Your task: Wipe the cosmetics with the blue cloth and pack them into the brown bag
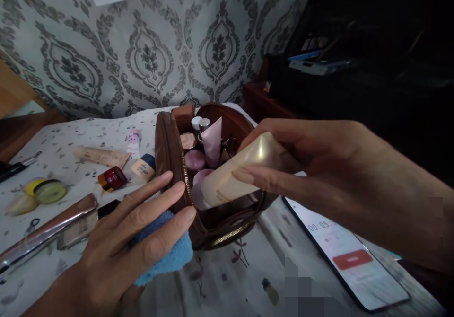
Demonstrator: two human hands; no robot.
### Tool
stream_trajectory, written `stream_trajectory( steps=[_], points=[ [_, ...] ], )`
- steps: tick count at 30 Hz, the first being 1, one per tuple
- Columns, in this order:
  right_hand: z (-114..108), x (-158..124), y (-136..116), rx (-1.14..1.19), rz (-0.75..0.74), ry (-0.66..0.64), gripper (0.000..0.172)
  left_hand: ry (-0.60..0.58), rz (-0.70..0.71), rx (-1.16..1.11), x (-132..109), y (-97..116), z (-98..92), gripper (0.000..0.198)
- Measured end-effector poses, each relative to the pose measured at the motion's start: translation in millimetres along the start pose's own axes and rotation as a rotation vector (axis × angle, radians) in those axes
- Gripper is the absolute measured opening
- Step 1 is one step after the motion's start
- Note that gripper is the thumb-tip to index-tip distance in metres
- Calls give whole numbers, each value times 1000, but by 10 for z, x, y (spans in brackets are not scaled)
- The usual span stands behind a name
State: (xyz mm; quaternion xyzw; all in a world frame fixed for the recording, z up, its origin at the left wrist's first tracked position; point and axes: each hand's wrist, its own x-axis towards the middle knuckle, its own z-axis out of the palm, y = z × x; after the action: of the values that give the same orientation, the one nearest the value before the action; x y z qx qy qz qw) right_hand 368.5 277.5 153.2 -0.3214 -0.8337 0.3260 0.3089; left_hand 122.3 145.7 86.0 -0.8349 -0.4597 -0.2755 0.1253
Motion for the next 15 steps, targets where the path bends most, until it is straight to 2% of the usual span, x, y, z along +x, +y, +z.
stream_trajectory(
  steps=[5, 8, 12, 15],
  points=[
    [67, 63, -89, -51, 19, -123, 24, 18, -4, -10, -3, 20, 27, 46],
    [83, 67, -111, -49, 4, -215, 21, 32, 11, -11, 1, 17, 27, 44],
    [59, 71, -110, -93, -78, -340, 14, -20, 16, -49, 1, 10, 0, 47],
    [36, 57, -96, -145, -140, -412, 15, -36, 2, -66, 1, 10, -19, 48]
  ],
)
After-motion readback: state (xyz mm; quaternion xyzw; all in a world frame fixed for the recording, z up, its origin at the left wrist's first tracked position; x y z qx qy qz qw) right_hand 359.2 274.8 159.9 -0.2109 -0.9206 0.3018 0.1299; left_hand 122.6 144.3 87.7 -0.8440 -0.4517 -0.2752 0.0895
